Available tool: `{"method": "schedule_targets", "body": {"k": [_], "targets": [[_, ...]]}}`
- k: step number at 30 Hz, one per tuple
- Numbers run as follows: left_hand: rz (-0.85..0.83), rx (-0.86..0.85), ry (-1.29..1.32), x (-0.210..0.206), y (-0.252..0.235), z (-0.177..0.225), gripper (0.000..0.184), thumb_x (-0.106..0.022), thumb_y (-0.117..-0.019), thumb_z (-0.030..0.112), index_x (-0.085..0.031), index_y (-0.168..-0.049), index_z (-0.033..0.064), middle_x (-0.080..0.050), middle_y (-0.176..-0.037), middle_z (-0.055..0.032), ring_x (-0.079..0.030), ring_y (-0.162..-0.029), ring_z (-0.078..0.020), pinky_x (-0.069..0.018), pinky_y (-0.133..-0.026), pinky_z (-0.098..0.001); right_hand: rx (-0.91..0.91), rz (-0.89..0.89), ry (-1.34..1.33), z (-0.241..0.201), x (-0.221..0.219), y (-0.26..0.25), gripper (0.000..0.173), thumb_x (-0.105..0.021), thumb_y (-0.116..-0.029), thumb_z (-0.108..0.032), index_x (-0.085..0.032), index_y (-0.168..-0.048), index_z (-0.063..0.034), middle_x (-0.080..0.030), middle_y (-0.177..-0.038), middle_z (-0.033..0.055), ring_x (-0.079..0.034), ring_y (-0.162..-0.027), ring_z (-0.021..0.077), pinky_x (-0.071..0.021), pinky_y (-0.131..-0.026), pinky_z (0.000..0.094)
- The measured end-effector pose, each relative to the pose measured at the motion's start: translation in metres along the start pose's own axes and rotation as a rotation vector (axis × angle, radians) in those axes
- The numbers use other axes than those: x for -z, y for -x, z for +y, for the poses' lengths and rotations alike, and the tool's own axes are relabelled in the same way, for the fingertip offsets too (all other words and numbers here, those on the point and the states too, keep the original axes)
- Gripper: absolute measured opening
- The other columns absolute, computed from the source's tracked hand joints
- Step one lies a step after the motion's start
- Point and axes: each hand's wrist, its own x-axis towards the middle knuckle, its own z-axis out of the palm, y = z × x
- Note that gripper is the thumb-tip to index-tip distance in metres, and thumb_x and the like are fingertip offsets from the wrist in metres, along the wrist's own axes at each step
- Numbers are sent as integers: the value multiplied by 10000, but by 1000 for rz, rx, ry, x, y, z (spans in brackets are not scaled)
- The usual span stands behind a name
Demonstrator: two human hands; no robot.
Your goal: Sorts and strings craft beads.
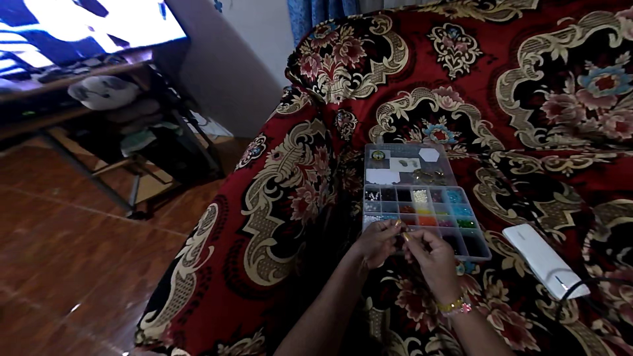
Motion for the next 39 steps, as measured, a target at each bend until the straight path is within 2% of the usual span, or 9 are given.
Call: {"method": "schedule_targets", "body": {"k": [21, 39], "targets": [[-11, -53, -108, 3, -1, 1, 209, -426, -1078, 93, -627, -1030, 64, -694, -947, 12, -681, -847, -98, -579, -827, -309, -8, -8, 6, 1, 0, 0, 88, -640, -896, -81, -712, -896, -30, -679, -688, -32, -634, -557, 34, -557, -530, 190], [-15, -155, -254, 8, 2, 6, 107, -539, -1020, 27, -646, -1019, 15, -689, -938, 2, -678, -882, -100, -571, -882, -324, -37, -17, 18, -1, -2, 1, 105, -628, -932, -76, -714, -929, -15, -692, -715, -21, -644, -577, 37, -569, -551, 196]]}}
